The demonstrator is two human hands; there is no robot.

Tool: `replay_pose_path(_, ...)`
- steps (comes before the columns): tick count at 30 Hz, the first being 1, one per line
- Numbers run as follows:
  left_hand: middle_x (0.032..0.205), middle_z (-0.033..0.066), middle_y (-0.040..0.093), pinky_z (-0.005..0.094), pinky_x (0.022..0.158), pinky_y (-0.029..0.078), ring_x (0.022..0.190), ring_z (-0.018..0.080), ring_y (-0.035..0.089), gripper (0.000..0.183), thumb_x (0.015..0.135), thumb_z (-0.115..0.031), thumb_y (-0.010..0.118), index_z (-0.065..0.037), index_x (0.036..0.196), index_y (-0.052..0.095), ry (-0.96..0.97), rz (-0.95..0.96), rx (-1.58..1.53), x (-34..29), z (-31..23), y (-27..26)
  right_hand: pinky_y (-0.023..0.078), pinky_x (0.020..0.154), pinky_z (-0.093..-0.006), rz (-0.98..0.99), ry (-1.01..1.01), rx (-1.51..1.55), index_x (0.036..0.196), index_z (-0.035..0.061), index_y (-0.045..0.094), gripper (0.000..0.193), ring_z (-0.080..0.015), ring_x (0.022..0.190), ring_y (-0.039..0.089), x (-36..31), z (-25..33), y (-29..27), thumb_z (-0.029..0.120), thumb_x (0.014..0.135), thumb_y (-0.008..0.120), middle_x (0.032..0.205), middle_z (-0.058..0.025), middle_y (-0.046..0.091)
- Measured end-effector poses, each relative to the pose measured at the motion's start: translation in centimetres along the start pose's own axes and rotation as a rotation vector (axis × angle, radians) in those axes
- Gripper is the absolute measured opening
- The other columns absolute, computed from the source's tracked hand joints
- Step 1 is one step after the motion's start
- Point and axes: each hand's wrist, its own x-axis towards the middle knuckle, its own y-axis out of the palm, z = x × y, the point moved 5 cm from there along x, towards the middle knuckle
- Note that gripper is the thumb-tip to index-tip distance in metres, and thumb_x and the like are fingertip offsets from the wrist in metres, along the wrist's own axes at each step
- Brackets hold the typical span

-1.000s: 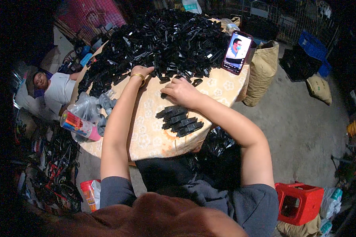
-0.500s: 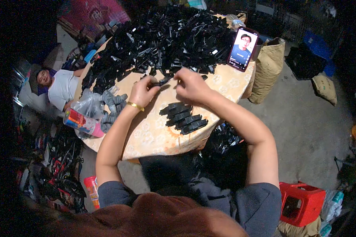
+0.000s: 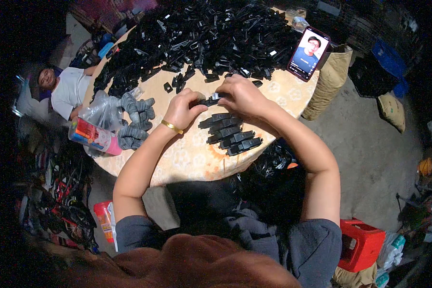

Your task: The person assembles plastic components by connecting small plastic pieces together by hand and places the assembled units in a row on the table. The person also operates a smartphone.

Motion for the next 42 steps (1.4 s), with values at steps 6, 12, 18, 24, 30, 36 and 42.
replay_pose_path(6,0.081,0.0121,0.058,0.0322,0.064,0.046,0.07,0.024,0.058,0.027,0.068,-0.013,0.074,-0.003,0.091,0.066,-0.006,-0.039,-0.09,0.1,0.8,-0.2,0.045,0.071,-0.039,0.015,-0.03,-0.081,0.088,0.0021,0.068,0.025,-0.0291,0.083,0.053,0.2,0.3,-0.5,0.016,0.068,0.073,0.079,-0.0109,0.057)
replay_pose_path(12,0.072,0.0117,0.058,0.0339,0.066,0.047,0.072,0.027,0.059,0.017,0.063,-0.01,0.076,-0.001,0.074,0.066,-0.071,-0.012,-0.086,0.9,0.8,-0.2,0.043,0.069,-0.0369,0.068,-0.076,-0.026,0.091,0.0013,0.066,0.024,-0.027,0.079,0.052,0.8,-0.2,0.5,0.014,0.072,0.071,0.076,-0.0104,0.054)
replay_pose_path(18,0.073,0.0081,0.059,0.0305,0.065,0.046,0.071,0.022,0.056,0.019,0.063,-0.011,0.077,-0.002,0.077,0.067,-0.078,0.128,-0.285,0.9,0.8,0.5,0.043,0.065,-0.0357,0.076,-0.105,0.126,0.083,0.0012,0.067,0.02,-0.0256,0.074,0.053,0.4,0.4,1.0,0.017,0.072,0.072,0.071,-0.0097,0.056)
replay_pose_path(24,0.081,0.0082,0.062,0.0301,0.071,0.047,0.078,0.0205,0.058,0.018,0.072,-0.016,0.073,-0.004,0.085,0.068,0.189,0.335,-0.332,0.8,-0.8,0.2,0.045,0.062,-0.0367,-0.174,-0.063,0.191,0.071,0.0037,0.068,0.021,-0.0265,0.066,0.056,0.2,-0.4,0.6,0.024,0.077,0.068,0.067,-0.01,0.061)
replay_pose_path(30,0.089,0.0154,0.065,0.0326,0.074,0.049,0.081,0.027,0.062,0.02,0.079,-0.014,0.062,-0.004,0.095,0.067,-0.107,-0.317,0.126,5.0,7.8,-4.7,0.04,0.075,-0.039,-0.415,0.063,-0.464,0.094,0.0085,0.065,0.024,-0.0264,0.092,0.051,-0.2,-2.8,-0.5,0.019,0.072,0.067,0.095,-0.0066,0.057)
replay_pose_path(36,0.107,0.0164,0.062,0.0401,0.09,0.044,0.101,0.0335,0.056,0.04,0.071,-0.01,0.068,-0.009,0.11,0.061,-0.391,-0.162,0.47,7.4,13.2,-5.1,0.04,0.07,-0.0385,-0.351,0.133,-0.5,0.086,0.0062,0.064,0.02,-0.0257,0.087,0.053,-0.5,-2.8,-0.2,0.021,0.072,0.065,0.087,-0.009,0.056)
replay_pose_path(42,0.11,0.0137,0.06,0.0389,0.091,0.045,0.105,0.0308,0.054,0.035,0.069,-0.015,0.074,-0.014,0.103,0.064,-0.665,-0.109,0.312,7.9,12.7,-4.8,0.04,0.072,-0.0385,-0.271,0.14,-0.426,0.09,0.0074,0.064,0.018,-0.0273,0.086,0.052,-0.8,-2.8,-0.3,0.016,0.074,0.065,0.084,-0.0078,0.057)
